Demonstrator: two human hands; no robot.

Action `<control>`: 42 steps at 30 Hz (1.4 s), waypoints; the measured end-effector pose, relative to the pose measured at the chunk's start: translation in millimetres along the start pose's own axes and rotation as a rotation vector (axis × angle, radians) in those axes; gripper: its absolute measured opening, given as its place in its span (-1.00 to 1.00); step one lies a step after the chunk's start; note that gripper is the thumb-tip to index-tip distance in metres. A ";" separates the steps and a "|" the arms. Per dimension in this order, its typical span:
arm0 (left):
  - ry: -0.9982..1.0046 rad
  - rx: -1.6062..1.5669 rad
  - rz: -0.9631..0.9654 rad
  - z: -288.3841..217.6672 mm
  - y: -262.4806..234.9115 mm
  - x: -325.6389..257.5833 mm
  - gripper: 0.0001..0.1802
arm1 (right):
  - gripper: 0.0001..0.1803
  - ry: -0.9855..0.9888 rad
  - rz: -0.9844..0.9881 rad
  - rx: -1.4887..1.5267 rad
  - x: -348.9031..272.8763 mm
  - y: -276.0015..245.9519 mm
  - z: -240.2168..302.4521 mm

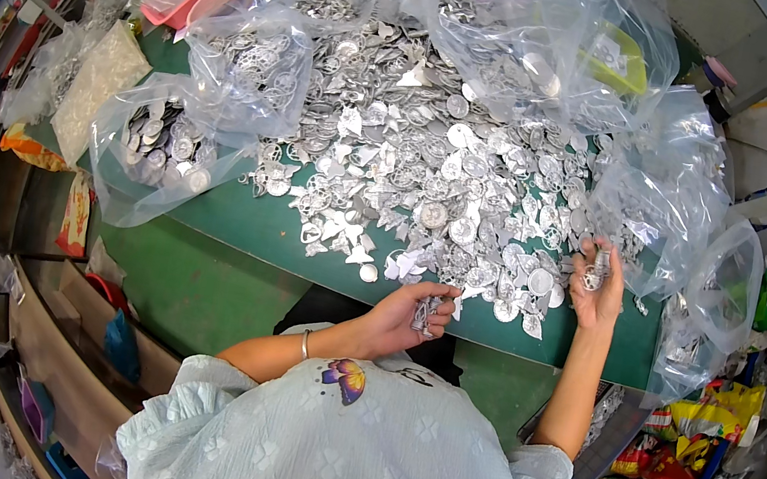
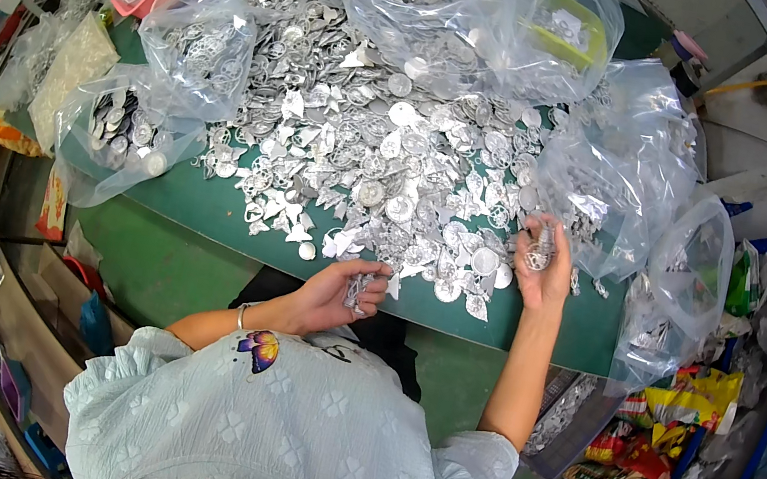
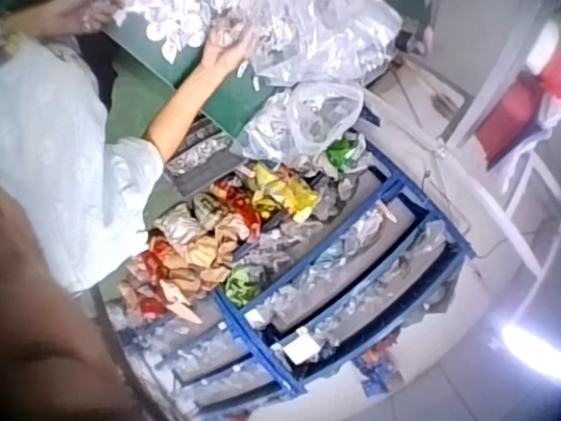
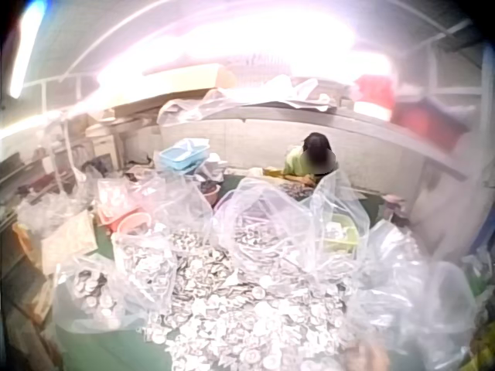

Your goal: The person sorts through a large pile of small silver metal parts on a green table by hand, picking up individual pieces and moving them into different plastic bags.

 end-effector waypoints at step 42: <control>0.020 0.011 -0.034 -2.3 -1.1 -2.0 -0.83 | -0.61 -0.448 -0.415 -2.045 86.1 70.0 11.1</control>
Point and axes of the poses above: each hand's wrist, its own x-axis towards the middle knuckle, its own y-axis out of the palm, z = x × y, the point moved 6 cm from there along x, towards the middle knuckle, and after that the axes turned 10 degrees about -x, right-handed, at the moved point
